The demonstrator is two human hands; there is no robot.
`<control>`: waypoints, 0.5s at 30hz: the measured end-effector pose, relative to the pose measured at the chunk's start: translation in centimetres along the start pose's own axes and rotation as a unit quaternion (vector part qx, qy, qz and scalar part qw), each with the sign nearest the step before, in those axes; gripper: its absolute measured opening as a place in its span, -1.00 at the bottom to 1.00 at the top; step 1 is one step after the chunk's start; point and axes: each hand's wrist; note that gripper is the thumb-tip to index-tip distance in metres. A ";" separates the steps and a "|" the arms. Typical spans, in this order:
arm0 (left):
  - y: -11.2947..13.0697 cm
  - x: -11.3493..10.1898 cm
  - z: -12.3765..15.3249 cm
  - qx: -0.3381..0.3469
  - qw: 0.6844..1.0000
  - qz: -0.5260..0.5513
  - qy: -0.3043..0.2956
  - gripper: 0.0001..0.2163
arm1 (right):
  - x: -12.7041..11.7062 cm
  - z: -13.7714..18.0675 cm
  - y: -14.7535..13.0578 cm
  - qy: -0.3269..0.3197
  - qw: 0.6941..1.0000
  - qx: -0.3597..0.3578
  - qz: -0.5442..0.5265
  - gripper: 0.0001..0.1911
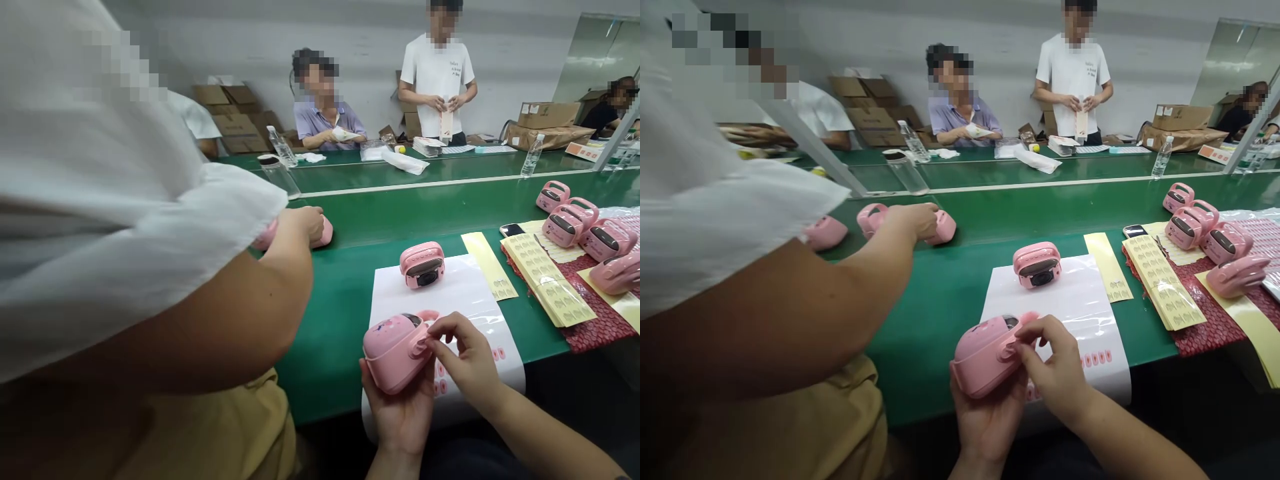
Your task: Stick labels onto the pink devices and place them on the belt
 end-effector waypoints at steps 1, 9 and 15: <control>0.0 0.1 0.0 0.007 1.000 -0.001 -0.004 -0.58 | -0.3 -0.1 0.0 -0.015 1.000 0.008 -0.013 -0.92; -0.3 0.1 -0.3 0.007 0.999 -0.013 -0.034 -0.62 | -0.8 -0.1 0.8 -0.069 0.986 0.060 -0.138 -0.61; -0.3 -0.2 -0.3 -0.015 0.999 -0.002 -0.051 -0.57 | 0.0 0.2 1.1 -0.046 0.991 0.070 -0.108 -0.52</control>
Point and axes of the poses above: each hand's wrist, its own z-axis away from the middle knuckle, its own x-axis out of the palm, y = z × x, and after that the axes turned 14 degrees about -y, right-handed
